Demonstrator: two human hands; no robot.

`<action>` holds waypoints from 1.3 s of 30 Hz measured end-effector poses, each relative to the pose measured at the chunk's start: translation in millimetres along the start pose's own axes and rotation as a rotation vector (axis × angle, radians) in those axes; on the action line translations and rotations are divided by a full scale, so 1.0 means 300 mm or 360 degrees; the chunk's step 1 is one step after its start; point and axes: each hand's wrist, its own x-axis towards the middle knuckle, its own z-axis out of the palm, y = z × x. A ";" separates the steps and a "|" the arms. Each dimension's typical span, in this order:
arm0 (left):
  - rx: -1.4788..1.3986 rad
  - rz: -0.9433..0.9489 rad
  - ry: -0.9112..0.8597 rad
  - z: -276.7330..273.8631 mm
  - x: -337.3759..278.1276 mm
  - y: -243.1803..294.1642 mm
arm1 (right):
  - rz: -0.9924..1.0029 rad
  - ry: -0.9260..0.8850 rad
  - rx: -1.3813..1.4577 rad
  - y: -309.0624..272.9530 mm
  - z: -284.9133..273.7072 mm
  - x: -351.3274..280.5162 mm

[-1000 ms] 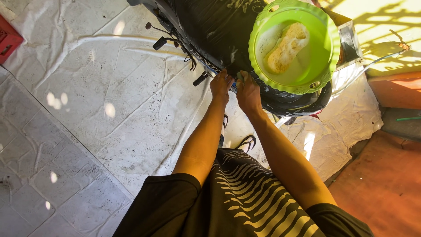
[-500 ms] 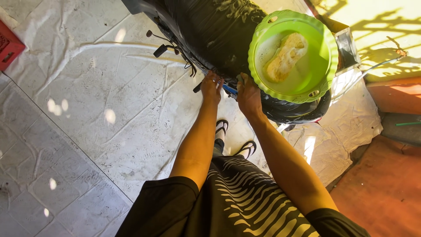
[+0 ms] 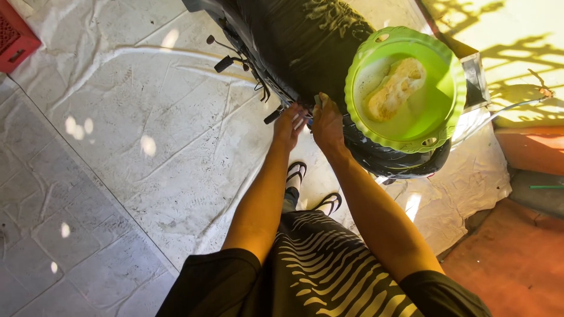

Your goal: The person scrubs the seat and body of a motorcycle using a sponge and soapy water from a green bucket. They repeatedly dip the sponge into the bucket and wipe various parts of the motorcycle, including the seat and side panels, while standing in a covered outdoor area.

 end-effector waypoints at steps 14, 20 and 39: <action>0.0063 -0.0101 -0.0127 0.040 -0.175 -0.065 | -0.0048 -0.0072 -0.0075 -0.058 -0.002 0.069; 0.0150 -0.0246 -0.0086 -0.011 -0.176 -0.248 | -0.0039 -0.0099 -0.0163 -0.019 -0.044 -0.006; -0.0061 -0.0624 -0.0095 0.131 -0.220 -0.423 | 0.0252 -0.0024 -0.0076 0.117 -0.420 -0.391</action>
